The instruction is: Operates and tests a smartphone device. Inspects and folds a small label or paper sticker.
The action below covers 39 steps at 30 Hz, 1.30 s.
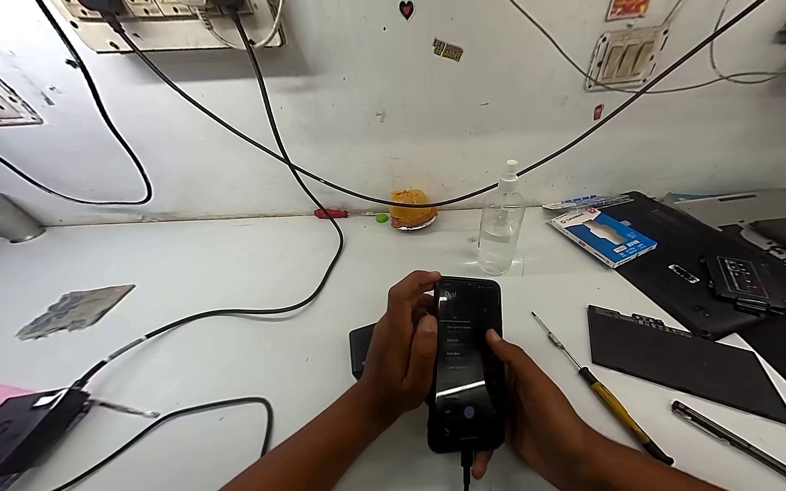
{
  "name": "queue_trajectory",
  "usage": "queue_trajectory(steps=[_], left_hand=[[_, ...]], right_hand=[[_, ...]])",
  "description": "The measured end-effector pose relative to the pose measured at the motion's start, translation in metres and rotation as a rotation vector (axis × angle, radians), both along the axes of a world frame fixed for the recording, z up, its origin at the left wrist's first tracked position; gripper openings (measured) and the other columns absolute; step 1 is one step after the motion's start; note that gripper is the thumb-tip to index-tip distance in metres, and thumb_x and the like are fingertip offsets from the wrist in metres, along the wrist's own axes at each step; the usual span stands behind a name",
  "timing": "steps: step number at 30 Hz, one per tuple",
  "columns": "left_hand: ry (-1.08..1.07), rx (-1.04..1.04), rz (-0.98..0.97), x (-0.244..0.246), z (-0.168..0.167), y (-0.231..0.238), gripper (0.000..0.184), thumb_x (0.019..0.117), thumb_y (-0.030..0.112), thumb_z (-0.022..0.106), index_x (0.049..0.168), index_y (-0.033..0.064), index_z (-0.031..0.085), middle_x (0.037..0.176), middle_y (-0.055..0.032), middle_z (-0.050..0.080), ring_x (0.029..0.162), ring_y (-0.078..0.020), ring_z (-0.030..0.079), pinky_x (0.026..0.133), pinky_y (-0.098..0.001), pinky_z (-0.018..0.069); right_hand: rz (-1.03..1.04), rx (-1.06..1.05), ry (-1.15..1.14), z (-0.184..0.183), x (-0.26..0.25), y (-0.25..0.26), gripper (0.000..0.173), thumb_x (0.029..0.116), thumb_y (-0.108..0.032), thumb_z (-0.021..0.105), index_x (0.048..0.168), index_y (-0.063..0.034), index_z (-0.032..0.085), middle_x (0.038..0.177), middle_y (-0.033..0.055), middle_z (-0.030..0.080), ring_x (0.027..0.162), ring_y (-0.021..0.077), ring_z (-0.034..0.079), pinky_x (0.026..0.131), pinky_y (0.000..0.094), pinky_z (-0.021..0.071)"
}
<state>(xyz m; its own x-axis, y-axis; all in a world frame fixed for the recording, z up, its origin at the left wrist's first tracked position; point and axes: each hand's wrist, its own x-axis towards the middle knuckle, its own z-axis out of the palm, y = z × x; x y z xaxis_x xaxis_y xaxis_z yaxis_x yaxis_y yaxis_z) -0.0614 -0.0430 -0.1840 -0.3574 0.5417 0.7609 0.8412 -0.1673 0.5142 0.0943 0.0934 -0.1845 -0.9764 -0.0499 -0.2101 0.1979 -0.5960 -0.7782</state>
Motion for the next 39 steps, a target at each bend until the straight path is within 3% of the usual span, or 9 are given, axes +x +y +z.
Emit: queue_trajectory(steps=[16, 20, 23, 26, 30, 32, 34, 36, 39], left_hand=[[0.031, 0.022, -0.019, -0.001, -0.001, 0.000, 0.048, 0.1103, 0.037, 0.025, 0.150, 0.0103, 0.033, 0.129, -0.0067, 0.063, 0.108, -0.0162, 0.068, 0.088, -0.0337, 0.0621], [-0.016, 0.037, -0.020, -0.001, -0.001, 0.001, 0.047, 0.1103, 0.032, 0.025, 0.149, 0.0078, 0.034, 0.128, -0.0081, 0.061, 0.106, -0.0153, 0.068, 0.088, -0.0320, 0.0612], [-0.055, 0.039, 0.008, -0.001, 0.000, 0.002, 0.048, 0.1106, 0.033, 0.023, 0.148, 0.0048, 0.035, 0.128, -0.0090, 0.061, 0.105, -0.0152, 0.068, 0.086, -0.0322, 0.0609], [-0.045, -0.023, 0.051, 0.000, 0.004, 0.003, 0.043, 0.1095, 0.025, 0.026, 0.138, 0.0019, 0.049, 0.117, -0.0058, 0.065, 0.097, -0.0123, 0.067, 0.081, -0.0293, 0.0587], [0.176, -0.188, 0.069, 0.001, 0.001, 0.004, 0.022, 0.1005, 0.019, 0.052, 0.105, 0.0088, 0.071, 0.091, 0.0042, 0.066, 0.082, -0.0045, 0.060, 0.073, -0.0228, 0.0523], [0.284, -0.267, -0.043, 0.000, -0.002, 0.006, 0.015, 0.0939, 0.024, 0.063, 0.096, 0.0131, 0.072, 0.087, 0.0065, 0.065, 0.084, -0.0055, 0.060, 0.078, -0.0290, 0.0507], [0.336, -0.359, -0.160, 0.004, -0.006, 0.006, 0.016, 0.0925, 0.030, 0.067, 0.097, 0.0166, 0.075, 0.092, 0.0085, 0.069, 0.092, -0.0058, 0.062, 0.089, -0.0364, 0.0484], [0.355, -0.469, -0.246, 0.010, -0.008, 0.007, 0.024, 0.0959, 0.044, 0.066, 0.103, 0.0227, 0.076, 0.103, 0.0123, 0.071, 0.101, -0.0040, 0.062, 0.095, -0.0386, 0.0461], [0.358, -0.645, -0.314, 0.020, -0.009, 0.008, 0.043, 0.0919, 0.066, 0.062, 0.117, 0.0323, 0.073, 0.119, 0.0158, 0.069, 0.115, -0.0030, 0.057, 0.099, -0.0397, 0.0436]], right_hand=[[0.054, -0.045, 0.013, -0.002, 0.003, 0.002, 0.073, 0.1044, -0.067, 0.020, 0.136, -0.0103, 0.053, 0.122, 0.0219, 0.067, 0.099, 0.0352, 0.073, 0.064, 0.0470, 0.0633], [0.023, 0.024, 0.102, -0.004, 0.003, 0.003, 0.067, 0.1047, -0.064, 0.026, 0.136, -0.0103, 0.052, 0.120, 0.0210, 0.067, 0.093, 0.0326, 0.074, 0.058, 0.0427, 0.0627], [-0.025, 0.032, 0.146, -0.004, 0.003, 0.006, 0.064, 0.1019, -0.066, 0.034, 0.143, -0.0179, 0.046, 0.120, 0.0217, 0.067, 0.084, 0.0301, 0.074, 0.049, 0.0349, 0.0585], [-0.102, 0.005, 0.211, -0.004, 0.003, 0.011, 0.070, 0.0963, -0.074, 0.040, 0.144, -0.0237, 0.046, 0.117, 0.0236, 0.069, 0.073, 0.0277, 0.073, 0.043, 0.0287, 0.0520], [-0.290, 0.043, 0.339, 0.004, 0.005, 0.018, 0.065, 0.0971, -0.076, 0.031, 0.132, -0.0273, 0.057, 0.102, 0.0155, 0.071, 0.051, 0.0155, 0.061, 0.037, 0.0245, 0.0452], [-0.361, 0.046, 0.362, 0.008, 0.005, 0.021, 0.066, 0.0985, -0.075, 0.024, 0.131, -0.0282, 0.057, 0.098, 0.0124, 0.070, 0.047, 0.0124, 0.057, 0.035, 0.0233, 0.0436], [-0.404, 0.041, 0.360, 0.010, 0.004, 0.023, 0.070, 0.0981, -0.076, 0.019, 0.128, -0.0269, 0.058, 0.097, 0.0127, 0.071, 0.045, 0.0117, 0.055, 0.035, 0.0222, 0.0423], [-0.405, 0.029, 0.381, 0.010, 0.003, 0.025, 0.071, 0.0980, -0.076, 0.018, 0.128, -0.0261, 0.058, 0.099, 0.0132, 0.071, 0.046, 0.0118, 0.056, 0.036, 0.0218, 0.0423], [-0.389, 0.012, 0.379, 0.011, 0.004, 0.024, 0.070, 0.0977, -0.077, 0.021, 0.131, -0.0264, 0.057, 0.099, 0.0133, 0.069, 0.046, 0.0118, 0.055, 0.036, 0.0219, 0.0426]])
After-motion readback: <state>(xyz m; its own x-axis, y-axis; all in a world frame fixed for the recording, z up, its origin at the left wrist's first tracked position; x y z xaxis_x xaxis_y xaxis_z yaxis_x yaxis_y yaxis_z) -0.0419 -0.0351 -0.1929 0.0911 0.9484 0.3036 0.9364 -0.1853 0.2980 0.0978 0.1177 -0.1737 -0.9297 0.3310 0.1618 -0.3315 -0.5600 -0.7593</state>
